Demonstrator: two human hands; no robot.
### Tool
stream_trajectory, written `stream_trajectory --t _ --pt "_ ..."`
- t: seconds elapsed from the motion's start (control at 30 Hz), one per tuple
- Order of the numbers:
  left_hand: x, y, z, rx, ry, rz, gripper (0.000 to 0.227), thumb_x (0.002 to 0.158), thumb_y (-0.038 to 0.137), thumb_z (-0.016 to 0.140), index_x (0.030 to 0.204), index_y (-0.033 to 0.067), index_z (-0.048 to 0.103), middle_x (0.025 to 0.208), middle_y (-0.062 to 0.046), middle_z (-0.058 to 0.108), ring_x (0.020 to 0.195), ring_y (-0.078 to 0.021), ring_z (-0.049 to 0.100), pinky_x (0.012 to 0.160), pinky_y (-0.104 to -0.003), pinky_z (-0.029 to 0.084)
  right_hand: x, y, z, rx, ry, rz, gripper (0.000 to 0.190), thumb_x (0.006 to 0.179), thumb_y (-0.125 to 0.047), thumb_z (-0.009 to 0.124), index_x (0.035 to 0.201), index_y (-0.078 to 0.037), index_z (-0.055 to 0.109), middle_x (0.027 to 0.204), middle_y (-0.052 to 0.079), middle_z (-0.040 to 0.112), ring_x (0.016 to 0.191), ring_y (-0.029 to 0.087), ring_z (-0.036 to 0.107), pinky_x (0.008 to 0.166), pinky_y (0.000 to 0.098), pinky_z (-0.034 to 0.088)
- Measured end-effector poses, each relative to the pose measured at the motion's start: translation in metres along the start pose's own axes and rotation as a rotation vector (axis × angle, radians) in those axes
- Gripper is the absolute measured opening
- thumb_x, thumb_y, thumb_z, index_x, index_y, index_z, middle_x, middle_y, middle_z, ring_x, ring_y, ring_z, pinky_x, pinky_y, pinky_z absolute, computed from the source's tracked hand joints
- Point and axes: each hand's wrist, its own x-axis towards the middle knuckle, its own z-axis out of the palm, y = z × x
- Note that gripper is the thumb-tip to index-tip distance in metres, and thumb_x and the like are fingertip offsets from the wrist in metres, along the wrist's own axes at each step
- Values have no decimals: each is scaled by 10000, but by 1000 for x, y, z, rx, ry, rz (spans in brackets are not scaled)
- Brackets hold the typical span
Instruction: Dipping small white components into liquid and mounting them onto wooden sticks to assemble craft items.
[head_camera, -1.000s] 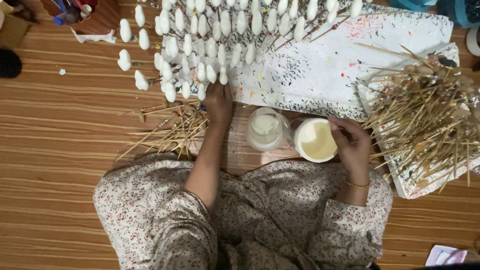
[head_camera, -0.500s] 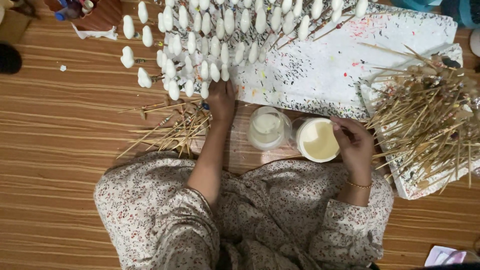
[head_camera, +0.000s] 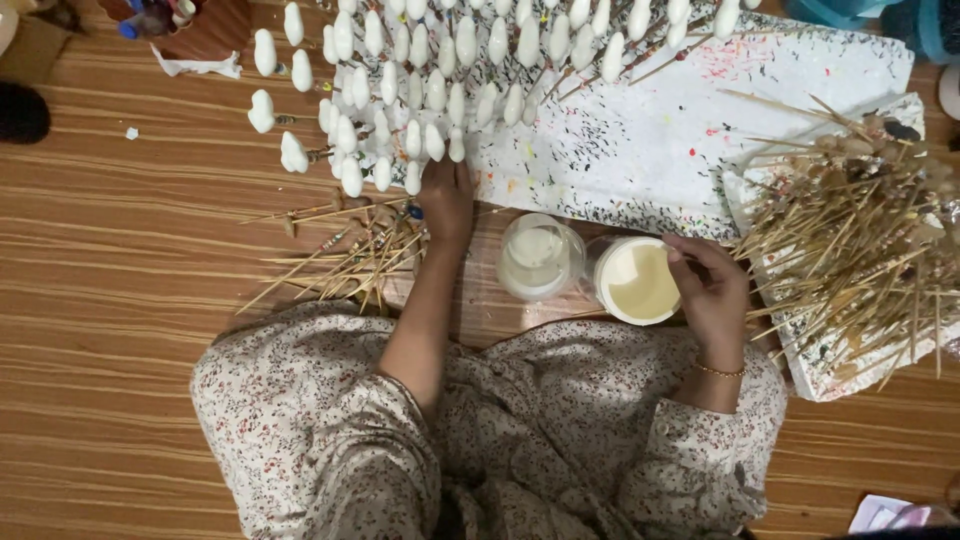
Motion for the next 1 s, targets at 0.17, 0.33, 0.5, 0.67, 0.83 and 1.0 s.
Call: stream_trajectory --t 0.17,0.33,0.5,0.67,0.83,1.0 --pt "4 6 -4 -13 -2 -16 149 903 2 736 1050 -14 757 880 -176 738 819 -346 745 709 -397 616 -1 -4 0 -6 -12 16 137 1023 -7 706 1156 9 738 1110 214 702 1113 320 664 1002 437 494" --pt "9 14 -11 -24 -4 -28 214 884 -35 732 1095 -7 749 884 -171 733 829 -344 744 730 -411 615 0 1 -1 -5 -16 -3 137 1020 3 706 1153 18 736 1114 217 703 1126 333 666 1016 440 490" --pt "5 11 -7 -26 19 -22 199 898 13 745 1097 18 748 928 -162 734 853 -340 743 760 -402 605 -1 3 0 -22 -6 -44 144 997 48 717 1140 34 731 1111 241 699 1134 372 662 1051 469 486" --pt "7 26 -18 -57 16 -75 158 931 0 698 1085 12 733 937 -157 739 866 -339 744 766 -414 597 0 2 2 -14 -5 -32 139 1011 49 700 1144 23 735 1119 217 699 1137 329 660 1039 443 491" --pt "-5 30 -21 -76 45 -88 163 940 -28 677 1096 -25 723 937 -215 727 879 -389 738 749 -431 606 2 -1 2 -32 -13 -35 132 1015 48 702 1141 30 737 1114 232 702 1122 340 670 1000 446 507" --pt "-25 32 -31 -132 -91 -215 167 993 46 651 1121 -4 747 982 -190 745 931 -360 743 802 -418 611 2 6 10 -65 51 -90 135 1011 58 710 1131 19 759 1071 237 707 1062 388 688 948 461 526"
